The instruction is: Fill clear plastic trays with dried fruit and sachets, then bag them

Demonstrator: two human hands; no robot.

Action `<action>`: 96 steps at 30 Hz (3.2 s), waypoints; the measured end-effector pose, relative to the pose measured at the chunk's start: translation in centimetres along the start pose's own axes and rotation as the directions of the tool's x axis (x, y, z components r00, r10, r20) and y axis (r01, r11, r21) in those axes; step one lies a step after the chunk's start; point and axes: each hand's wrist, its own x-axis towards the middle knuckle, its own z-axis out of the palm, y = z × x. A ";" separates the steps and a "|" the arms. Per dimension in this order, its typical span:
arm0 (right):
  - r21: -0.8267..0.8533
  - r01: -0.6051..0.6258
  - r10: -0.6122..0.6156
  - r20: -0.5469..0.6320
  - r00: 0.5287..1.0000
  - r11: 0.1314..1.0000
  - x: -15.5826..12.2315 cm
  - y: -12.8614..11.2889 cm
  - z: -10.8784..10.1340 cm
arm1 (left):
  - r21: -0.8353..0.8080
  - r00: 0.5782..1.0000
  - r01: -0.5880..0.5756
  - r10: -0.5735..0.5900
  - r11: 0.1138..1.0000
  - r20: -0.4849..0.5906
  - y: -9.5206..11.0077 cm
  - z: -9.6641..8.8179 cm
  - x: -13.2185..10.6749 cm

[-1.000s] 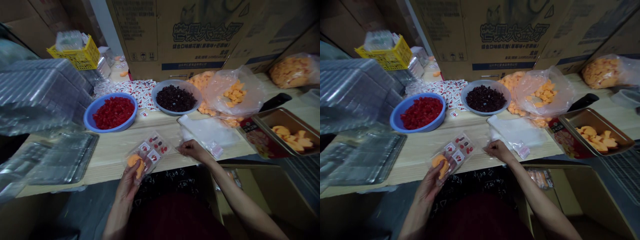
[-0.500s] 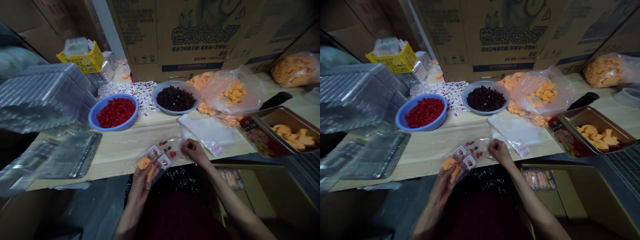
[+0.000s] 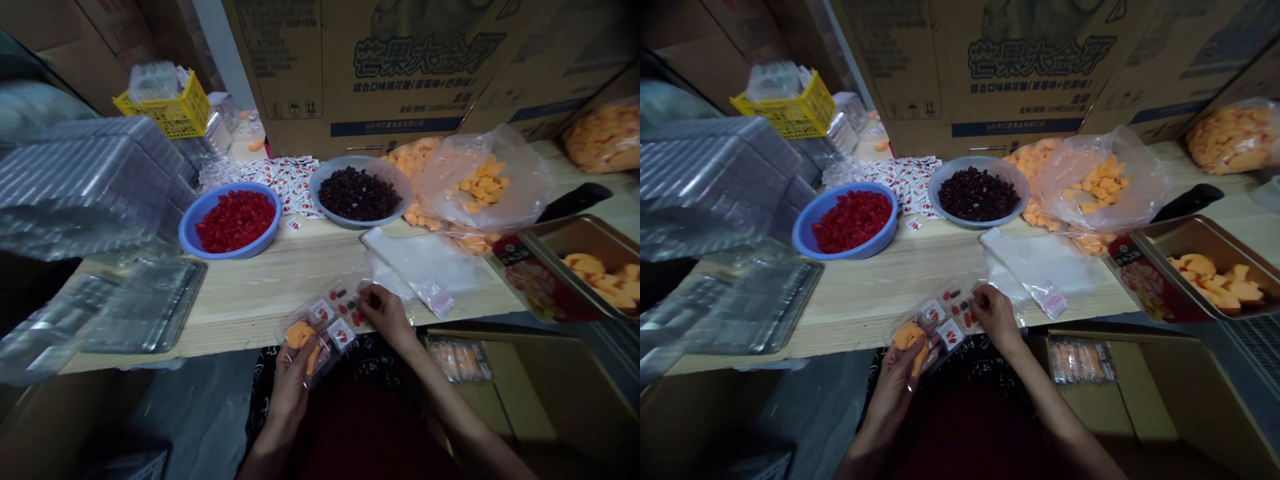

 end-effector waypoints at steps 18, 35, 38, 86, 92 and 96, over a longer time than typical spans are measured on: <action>0.103 0.027 -0.003 -0.222 0.975 0.994 -0.8 -0.1 0.5 | 0.020 0.997 -0.044 0.043 0.999 0.064 0.0 0.0 -0.2; -0.014 0.293 -0.291 -0.174 0.941 0.956 -1.6 -1.5 0.5 | 0.086 0.987 -0.019 0.005 0.996 0.162 1.0 1.7 0.8; -0.007 0.343 -0.342 -0.089 0.936 0.939 -2.0 -1.7 0.5 | 0.046 0.983 -0.016 0.007 0.999 0.184 0.5 2.4 1.3; 0.174 0.274 -0.282 0.019 0.959 0.946 -5.1 -2.9 -3.3 | 0.163 0.968 -0.185 0.152 0.969 0.199 -1.6 7.5 3.8; -0.412 0.104 -0.236 -0.285 0.929 0.905 0.9 0.9 -8.4 | 0.267 0.969 -0.084 0.016 0.960 0.247 -0.6 6.9 3.5; -0.388 -0.022 -0.089 -0.267 0.960 0.921 4.3 3.2 -8.7 | 0.297 0.964 -0.086 0.004 0.951 0.266 -0.7 7.3 3.8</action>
